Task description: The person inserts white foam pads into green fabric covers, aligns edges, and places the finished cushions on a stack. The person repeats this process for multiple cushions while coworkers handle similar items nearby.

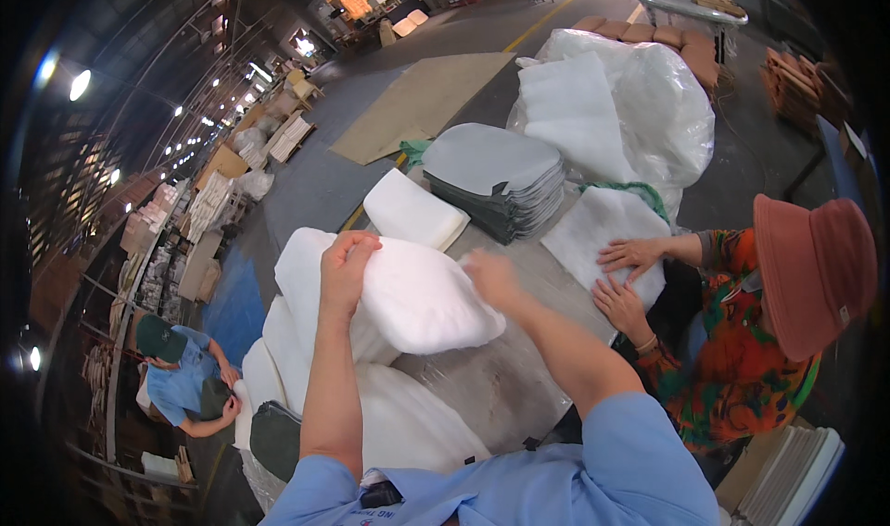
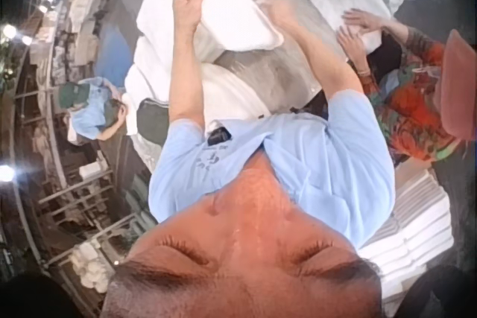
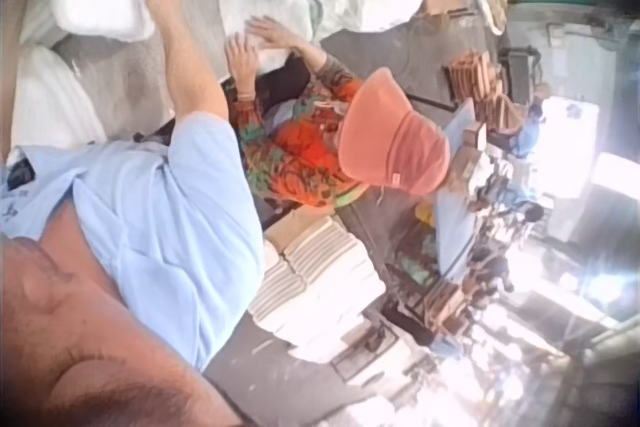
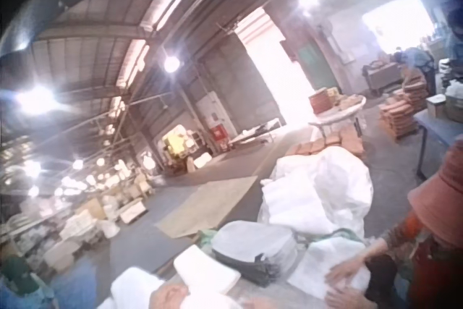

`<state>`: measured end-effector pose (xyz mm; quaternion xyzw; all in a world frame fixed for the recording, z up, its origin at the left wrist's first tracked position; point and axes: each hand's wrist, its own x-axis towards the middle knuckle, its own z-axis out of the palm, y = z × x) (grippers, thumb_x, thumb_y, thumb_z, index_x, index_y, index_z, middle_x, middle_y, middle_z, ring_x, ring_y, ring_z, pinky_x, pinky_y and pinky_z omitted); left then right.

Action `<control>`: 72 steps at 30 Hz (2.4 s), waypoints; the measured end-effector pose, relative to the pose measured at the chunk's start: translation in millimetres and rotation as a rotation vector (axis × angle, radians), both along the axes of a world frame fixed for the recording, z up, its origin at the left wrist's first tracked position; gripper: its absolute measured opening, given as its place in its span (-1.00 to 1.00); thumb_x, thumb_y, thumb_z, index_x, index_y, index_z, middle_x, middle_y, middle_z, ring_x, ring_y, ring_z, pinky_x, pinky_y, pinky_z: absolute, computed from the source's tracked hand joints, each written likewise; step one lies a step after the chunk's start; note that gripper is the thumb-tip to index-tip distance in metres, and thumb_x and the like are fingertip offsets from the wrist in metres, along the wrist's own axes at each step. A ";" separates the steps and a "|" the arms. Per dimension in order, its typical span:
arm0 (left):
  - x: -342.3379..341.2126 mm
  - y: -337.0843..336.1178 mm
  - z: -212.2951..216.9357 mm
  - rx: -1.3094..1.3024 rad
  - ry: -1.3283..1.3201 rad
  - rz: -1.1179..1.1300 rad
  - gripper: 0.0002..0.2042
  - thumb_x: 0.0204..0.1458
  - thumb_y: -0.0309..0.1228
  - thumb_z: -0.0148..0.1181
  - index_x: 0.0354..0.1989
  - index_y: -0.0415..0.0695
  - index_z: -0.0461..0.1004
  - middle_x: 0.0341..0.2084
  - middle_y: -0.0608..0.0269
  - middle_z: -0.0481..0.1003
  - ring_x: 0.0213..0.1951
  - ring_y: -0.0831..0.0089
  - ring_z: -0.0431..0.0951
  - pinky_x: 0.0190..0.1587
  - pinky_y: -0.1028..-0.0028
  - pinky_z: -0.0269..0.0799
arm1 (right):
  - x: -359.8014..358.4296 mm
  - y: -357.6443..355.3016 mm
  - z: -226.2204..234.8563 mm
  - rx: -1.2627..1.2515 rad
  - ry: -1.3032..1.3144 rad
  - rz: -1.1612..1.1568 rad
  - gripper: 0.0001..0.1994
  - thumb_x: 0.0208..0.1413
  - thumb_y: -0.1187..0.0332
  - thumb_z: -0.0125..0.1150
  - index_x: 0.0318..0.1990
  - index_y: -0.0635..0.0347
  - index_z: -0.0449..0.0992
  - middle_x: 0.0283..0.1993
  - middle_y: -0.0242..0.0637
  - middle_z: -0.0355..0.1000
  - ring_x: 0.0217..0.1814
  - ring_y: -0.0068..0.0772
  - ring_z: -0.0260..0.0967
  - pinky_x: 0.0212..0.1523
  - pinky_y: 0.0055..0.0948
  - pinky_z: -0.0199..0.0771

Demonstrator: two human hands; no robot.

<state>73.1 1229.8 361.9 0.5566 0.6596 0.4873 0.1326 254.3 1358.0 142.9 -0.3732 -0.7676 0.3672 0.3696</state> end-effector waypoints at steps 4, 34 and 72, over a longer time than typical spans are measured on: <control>-30.6 -27.9 -8.4 -0.022 -0.068 0.121 -0.80 0.28 -0.37 0.23 -0.27 -0.26 0.65 -0.25 0.26 0.63 -0.15 0.48 0.55 0.00 0.47 0.43 | 12.1 -7.7 12.3 -0.125 0.134 0.090 -0.73 0.32 0.22 0.31 0.06 0.13 0.62 -0.02 0.02 0.62 0.03 0.15 0.58 -0.04 -0.04 0.55; -98.2 7.7 2.7 -0.433 -0.398 0.392 -0.08 0.30 0.51 -0.27 0.23 -0.15 0.58 0.08 0.14 0.65 0.11 0.18 0.66 0.10 0.02 0.58 | 89.8 -20.6 -40.1 -0.233 -0.098 0.363 -0.66 0.13 0.24 0.40 0.03 0.17 0.64 -0.03 0.05 0.64 0.11 0.14 0.58 0.10 -0.09 0.53; 181.2 -91.5 -318.0 -0.563 0.730 -0.382 -0.02 0.31 0.19 0.05 0.62 -0.37 -0.10 0.63 -0.35 -0.21 0.63 -0.35 -0.27 0.56 -0.33 -0.46 | 171.7 -79.8 -123.4 -0.195 -0.664 0.083 -0.65 0.43 0.02 0.04 0.01 0.03 0.62 -0.16 0.00 0.66 -0.04 0.14 0.64 -0.07 0.10 0.58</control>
